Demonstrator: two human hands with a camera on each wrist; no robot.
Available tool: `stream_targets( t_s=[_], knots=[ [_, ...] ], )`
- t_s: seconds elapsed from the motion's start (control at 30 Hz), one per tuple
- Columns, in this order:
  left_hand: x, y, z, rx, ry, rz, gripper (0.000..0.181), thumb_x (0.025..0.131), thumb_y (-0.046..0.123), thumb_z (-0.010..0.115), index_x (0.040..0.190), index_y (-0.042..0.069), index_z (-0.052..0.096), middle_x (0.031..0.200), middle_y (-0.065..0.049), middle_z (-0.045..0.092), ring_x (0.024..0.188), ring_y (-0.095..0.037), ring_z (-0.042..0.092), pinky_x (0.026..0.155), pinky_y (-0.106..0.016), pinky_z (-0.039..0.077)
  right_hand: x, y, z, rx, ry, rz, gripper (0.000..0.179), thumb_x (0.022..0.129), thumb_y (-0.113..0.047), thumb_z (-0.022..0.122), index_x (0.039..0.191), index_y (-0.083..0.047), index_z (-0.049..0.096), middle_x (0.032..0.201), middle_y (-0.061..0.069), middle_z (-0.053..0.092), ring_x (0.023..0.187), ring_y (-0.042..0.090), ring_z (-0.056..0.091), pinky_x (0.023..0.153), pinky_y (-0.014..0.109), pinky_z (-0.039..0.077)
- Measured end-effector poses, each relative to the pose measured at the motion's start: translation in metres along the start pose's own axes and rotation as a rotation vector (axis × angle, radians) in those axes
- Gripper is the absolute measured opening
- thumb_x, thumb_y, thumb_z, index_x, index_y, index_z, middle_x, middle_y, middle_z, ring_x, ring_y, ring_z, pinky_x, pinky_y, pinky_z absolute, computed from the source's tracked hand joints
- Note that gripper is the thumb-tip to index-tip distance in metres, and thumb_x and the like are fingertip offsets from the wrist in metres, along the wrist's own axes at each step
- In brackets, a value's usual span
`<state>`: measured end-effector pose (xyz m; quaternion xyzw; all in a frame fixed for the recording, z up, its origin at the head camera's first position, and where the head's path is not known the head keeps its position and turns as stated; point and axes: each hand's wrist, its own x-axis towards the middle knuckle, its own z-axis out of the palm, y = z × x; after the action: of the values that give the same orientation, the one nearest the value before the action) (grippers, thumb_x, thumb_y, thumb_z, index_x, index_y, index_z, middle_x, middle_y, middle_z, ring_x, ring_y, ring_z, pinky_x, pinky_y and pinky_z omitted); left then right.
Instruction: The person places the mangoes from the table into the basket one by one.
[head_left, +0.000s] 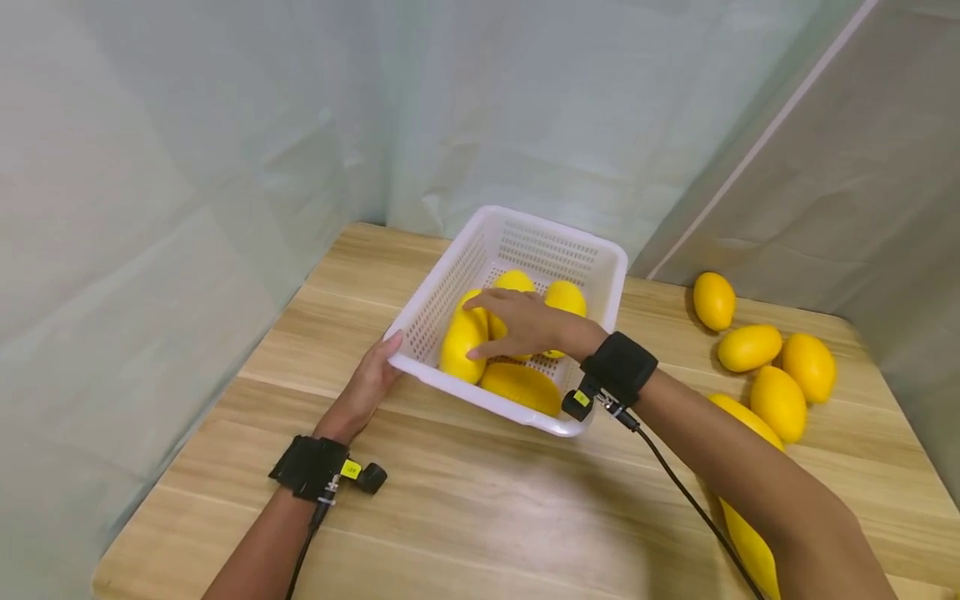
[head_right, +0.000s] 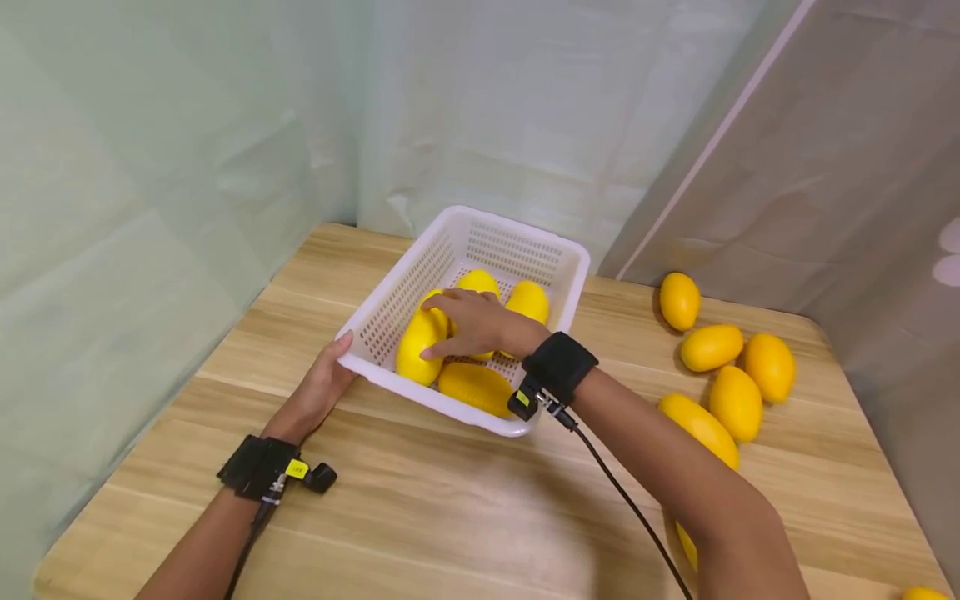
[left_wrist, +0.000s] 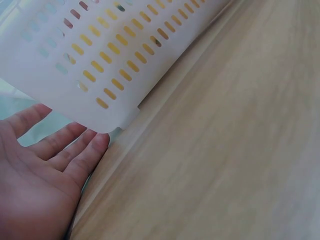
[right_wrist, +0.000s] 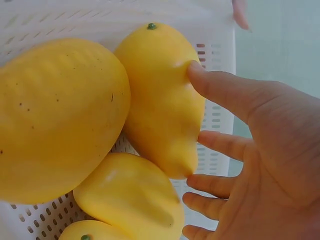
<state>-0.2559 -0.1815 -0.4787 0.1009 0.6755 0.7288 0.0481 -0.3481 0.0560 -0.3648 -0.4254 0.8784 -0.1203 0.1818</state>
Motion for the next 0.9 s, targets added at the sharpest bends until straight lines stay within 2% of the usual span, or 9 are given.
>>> stream_targets(
  t_s=[0.13,0.23,0.37,0.5,0.63,0.73,0.9],
  knots=[
    [0.001,-0.002,-0.002,-0.003,0.001,-0.009,0.053,0.095,0.048,0.027,0.144,0.027,0.022,0.144,0.000,0.022,0.128,-0.018,0.024,0.101,-0.039,0.016,0.000,-0.001,0.001,-0.003,-0.013,0.014,0.075,0.078,-0.058,0.057,0.139,-0.021,0.033,0.145,0.009,0.020,0.131,0.025,0.016,0.098,0.054,0.009],
    [0.006,-0.012,-0.005,0.015,0.009,-0.002,0.050,0.096,0.047,0.025,0.143,0.030,0.023,0.144,0.002,0.023,0.128,-0.017,0.025,0.101,-0.038,0.016,-0.002,0.000,0.000,-0.010,-0.013,0.031,0.076,0.078,-0.059,0.056,0.140,-0.021,0.033,0.146,0.009,0.018,0.131,0.025,0.015,0.098,0.054,0.009],
    [0.009,-0.019,-0.006,0.027,0.008,0.032,0.051,0.096,0.049,0.025,0.143,0.029,0.024,0.144,0.000,0.023,0.129,-0.019,0.023,0.101,-0.041,0.015,-0.007,0.001,-0.001,-0.015,-0.021,0.052,0.078,0.078,-0.063,0.053,0.140,-0.021,0.032,0.146,0.009,0.018,0.131,0.026,0.014,0.097,0.057,0.009],
    [0.010,-0.017,-0.007,0.019,-0.013,0.049,0.053,0.096,0.047,0.026,0.144,0.025,0.022,0.145,-0.004,0.021,0.129,-0.023,0.022,0.101,-0.042,0.015,-0.014,0.004,-0.003,-0.002,-0.014,0.050,0.079,0.079,-0.063,0.051,0.141,-0.020,0.030,0.146,0.010,0.019,0.131,0.026,0.016,0.097,0.056,0.012],
    [0.012,-0.018,-0.013,0.032,-0.015,0.055,0.050,0.098,0.041,0.023,0.144,0.022,0.022,0.144,-0.007,0.021,0.129,-0.024,0.022,0.101,-0.040,0.017,-0.023,0.006,-0.004,0.044,0.023,0.055,0.076,0.081,-0.061,0.050,0.141,-0.019,0.031,0.145,0.010,0.020,0.131,0.024,0.016,0.099,0.051,0.013],
    [0.010,-0.012,-0.016,0.004,-0.008,0.040,0.052,0.097,0.044,0.025,0.144,0.022,0.022,0.144,-0.007,0.022,0.128,-0.025,0.023,0.101,-0.042,0.016,-0.031,0.007,-0.003,0.103,0.054,0.073,0.073,0.082,-0.061,0.049,0.141,-0.021,0.031,0.146,0.010,0.019,0.131,0.025,0.013,0.099,0.051,0.013],
    [0.005,-0.004,-0.017,-0.031,-0.015,0.006,0.054,0.096,0.046,0.026,0.144,0.022,0.021,0.144,-0.003,0.021,0.128,-0.021,0.023,0.101,-0.042,0.013,-0.052,0.007,0.006,0.141,0.199,0.075,0.066,0.086,-0.056,0.046,0.139,-0.019,0.035,0.146,0.008,0.019,0.131,0.025,0.012,0.099,0.050,0.012]
  ],
)
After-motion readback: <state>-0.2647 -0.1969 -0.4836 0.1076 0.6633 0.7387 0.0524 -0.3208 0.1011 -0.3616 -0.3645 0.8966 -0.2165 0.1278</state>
